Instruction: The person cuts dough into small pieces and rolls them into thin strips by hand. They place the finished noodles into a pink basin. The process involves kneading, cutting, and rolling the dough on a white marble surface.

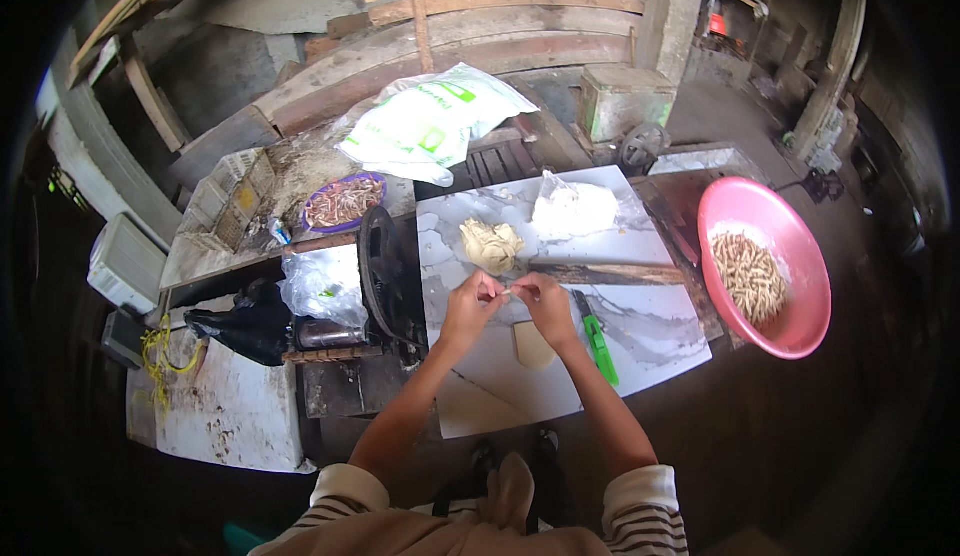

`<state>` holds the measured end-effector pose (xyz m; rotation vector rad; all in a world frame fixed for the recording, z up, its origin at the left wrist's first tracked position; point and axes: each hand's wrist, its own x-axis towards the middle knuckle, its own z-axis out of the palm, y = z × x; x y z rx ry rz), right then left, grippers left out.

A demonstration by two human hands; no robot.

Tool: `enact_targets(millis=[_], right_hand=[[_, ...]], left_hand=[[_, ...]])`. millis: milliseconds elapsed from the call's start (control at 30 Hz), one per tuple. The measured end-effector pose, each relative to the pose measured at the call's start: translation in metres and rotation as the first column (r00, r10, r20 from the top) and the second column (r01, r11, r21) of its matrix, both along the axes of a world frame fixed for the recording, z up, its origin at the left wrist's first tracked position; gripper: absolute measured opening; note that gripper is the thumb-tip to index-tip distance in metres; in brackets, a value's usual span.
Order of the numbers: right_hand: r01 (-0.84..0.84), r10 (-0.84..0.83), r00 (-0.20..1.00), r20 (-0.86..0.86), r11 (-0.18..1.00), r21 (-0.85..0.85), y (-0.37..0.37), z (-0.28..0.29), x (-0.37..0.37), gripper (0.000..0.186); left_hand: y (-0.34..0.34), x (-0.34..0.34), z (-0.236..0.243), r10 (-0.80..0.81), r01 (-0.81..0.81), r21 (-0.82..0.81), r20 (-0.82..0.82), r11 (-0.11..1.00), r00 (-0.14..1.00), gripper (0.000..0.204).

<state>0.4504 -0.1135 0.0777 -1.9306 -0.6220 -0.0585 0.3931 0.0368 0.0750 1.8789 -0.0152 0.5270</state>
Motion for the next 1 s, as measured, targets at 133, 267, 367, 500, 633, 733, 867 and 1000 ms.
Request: enact_targets(millis=[133, 267, 367, 500, 633, 733, 867, 1000], right_hand=[[-0.024, 0.023, 1.000, 0.006, 0.999, 0.027, 0.029, 0.003, 0.059, 0.014], [0.103, -0.097, 0.995, 0.039, 0.978, -0.183, 0.057, -0.013, 0.101, 0.017], [0.138, -0.124, 0.990, 0.068, 0.950, -0.279, 0.065, -0.016, 0.104, 0.027], [0.158, -0.182, 0.981, -0.063, 0.949, -0.272, 0.064, -0.027, 0.110, 0.046], [0.128, -0.159, 0.984, -0.082, 0.947, -0.295, 0.071, -0.030, 0.104, 0.054], [0.101, -0.120, 0.991, -0.055, 0.958, -0.268, 0.074, -0.028, 0.101, 0.049], [0.055, -0.043, 0.991, 0.125, 0.994, -0.092, 0.047, -0.036, 0.111, 0.038], [-0.040, 0.043, 0.997, 0.069, 0.998, -0.053, -0.029, 0.009, 0.074, 0.027]], left_hand=[[0.019, 0.041, 0.008, 0.089, -0.079, -0.140, 0.063, 0.987, 0.994, 0.026], [0.034, 0.075, -0.004, 0.270, -0.268, -0.168, -0.012, 0.949, 0.963, 0.026], [0.033, 0.089, -0.019, 0.361, -0.363, -0.087, -0.037, 0.928, 0.932, 0.033], [0.023, 0.101, -0.045, 0.575, -0.576, 0.007, 0.014, 0.818, 0.818, 0.049], [0.032, 0.106, -0.068, 0.601, -0.600, 0.074, 0.016, 0.797, 0.799, 0.059], [0.036, 0.103, -0.063, 0.579, -0.576, 0.158, 0.031, 0.802, 0.814, 0.056], [0.019, 0.071, -0.063, 0.456, -0.455, -0.037, 0.056, 0.890, 0.888, 0.044], [-0.003, 0.000, -0.033, 0.153, -0.157, -0.037, -0.109, 0.987, 0.982, 0.053]])
